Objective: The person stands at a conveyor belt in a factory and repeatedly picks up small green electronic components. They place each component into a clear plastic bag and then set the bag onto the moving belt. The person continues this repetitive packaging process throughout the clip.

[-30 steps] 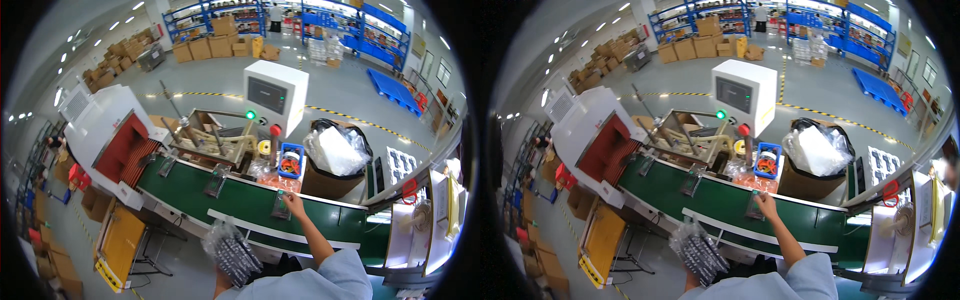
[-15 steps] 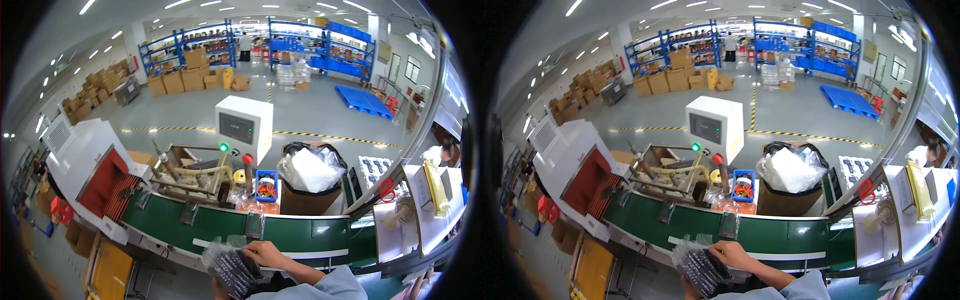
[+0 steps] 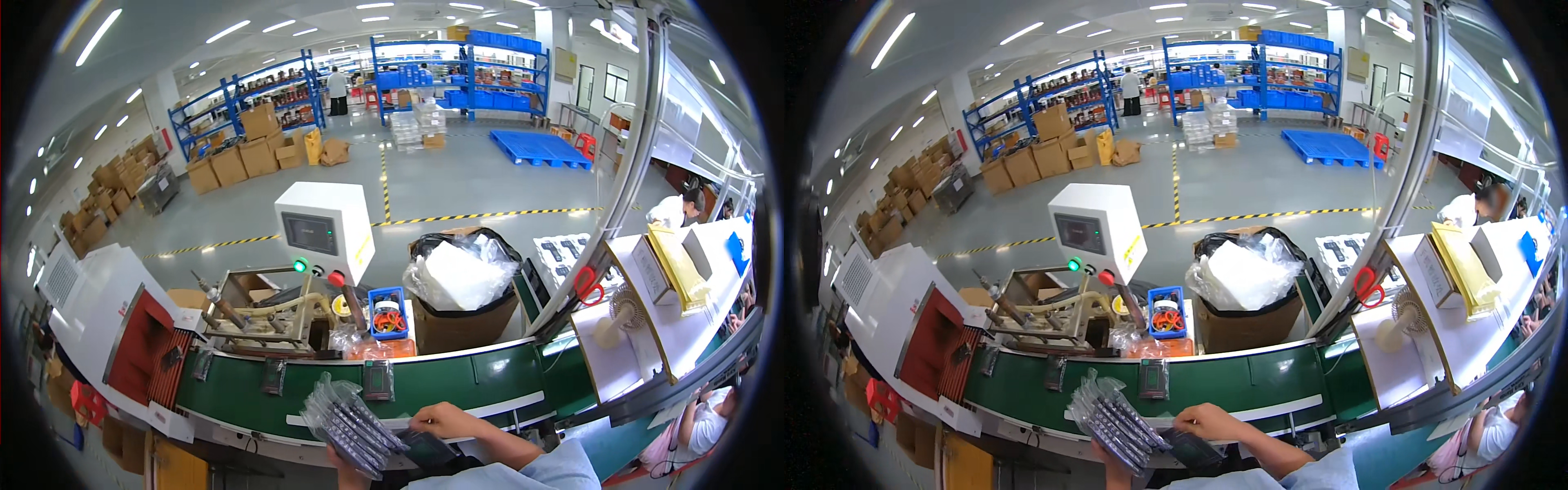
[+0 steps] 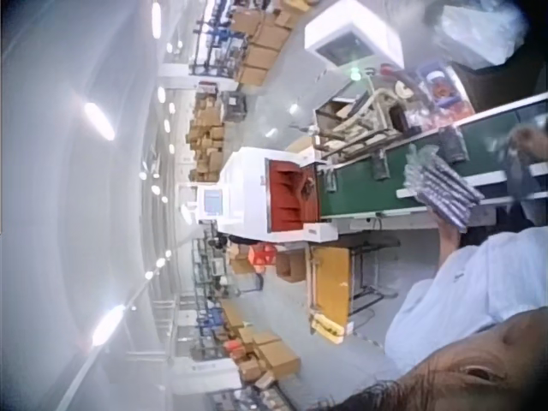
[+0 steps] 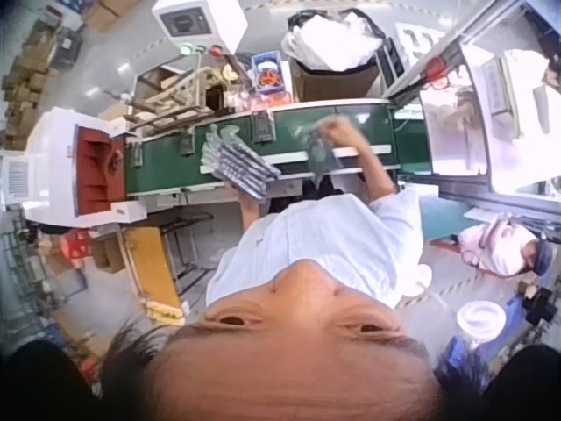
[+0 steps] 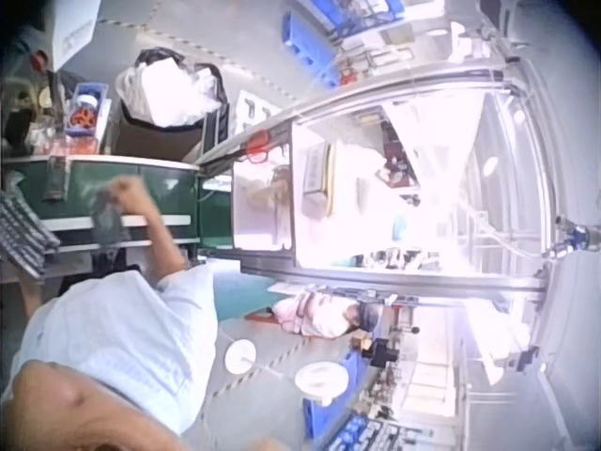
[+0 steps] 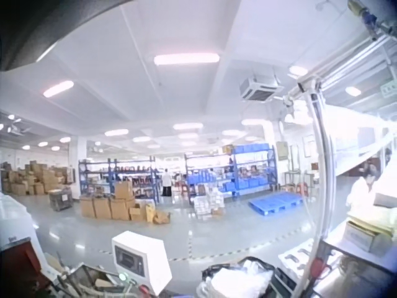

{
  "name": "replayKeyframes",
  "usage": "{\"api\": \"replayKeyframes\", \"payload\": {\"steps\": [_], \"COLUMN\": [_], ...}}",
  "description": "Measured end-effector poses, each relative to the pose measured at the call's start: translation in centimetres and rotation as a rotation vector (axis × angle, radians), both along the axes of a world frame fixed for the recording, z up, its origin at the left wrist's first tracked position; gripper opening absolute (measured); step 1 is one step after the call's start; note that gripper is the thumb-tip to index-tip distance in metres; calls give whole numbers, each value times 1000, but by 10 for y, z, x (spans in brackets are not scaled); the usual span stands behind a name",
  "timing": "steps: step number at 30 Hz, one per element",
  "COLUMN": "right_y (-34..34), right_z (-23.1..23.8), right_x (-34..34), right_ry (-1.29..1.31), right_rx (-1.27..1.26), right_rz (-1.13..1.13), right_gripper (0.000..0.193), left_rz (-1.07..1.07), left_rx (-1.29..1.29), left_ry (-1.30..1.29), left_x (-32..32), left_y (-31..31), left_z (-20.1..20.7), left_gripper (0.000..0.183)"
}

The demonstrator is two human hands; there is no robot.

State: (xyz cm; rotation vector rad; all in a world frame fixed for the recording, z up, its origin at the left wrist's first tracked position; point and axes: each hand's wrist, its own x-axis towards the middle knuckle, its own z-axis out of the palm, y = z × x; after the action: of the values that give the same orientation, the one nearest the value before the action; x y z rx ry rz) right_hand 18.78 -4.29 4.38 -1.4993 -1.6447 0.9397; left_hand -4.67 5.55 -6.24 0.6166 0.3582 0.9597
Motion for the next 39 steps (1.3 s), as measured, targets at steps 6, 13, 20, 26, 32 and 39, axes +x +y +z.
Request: {"api": "replayKeyframes", "payload": {"steps": [6, 13, 20, 26, 32, 39], "right_y": [-28, -62, -18, 11, 23, 20], "right_z": [-22, -149, -247, -237, -242, -62], "right_x": [115, 271, 274, 231, 209, 71], "right_ry": [86, -203, -214, -374, -347, 350], "right_rx": [-23, 5, -45, -83, 22, -259], "right_rz": [-544, -1070, -1091, -1282, -1239, -22], "right_gripper": [21, 24, 21, 21, 37, 35], "left_rz": [147, 166, 294, 107, 28, 61], "left_rx": [-181, -270, -90, -142, -236, -283], "left_ry": [-123, -82, 119, 77, -46, 62], "left_x": [9, 16, 26, 20, 21, 21], "left_y": [-8, -38, -71, -81, -80, -83], "left_z": [9, 11, 11, -6, -22, -26], "left_gripper": [83, 81, 71, 85, 81, 78]}}
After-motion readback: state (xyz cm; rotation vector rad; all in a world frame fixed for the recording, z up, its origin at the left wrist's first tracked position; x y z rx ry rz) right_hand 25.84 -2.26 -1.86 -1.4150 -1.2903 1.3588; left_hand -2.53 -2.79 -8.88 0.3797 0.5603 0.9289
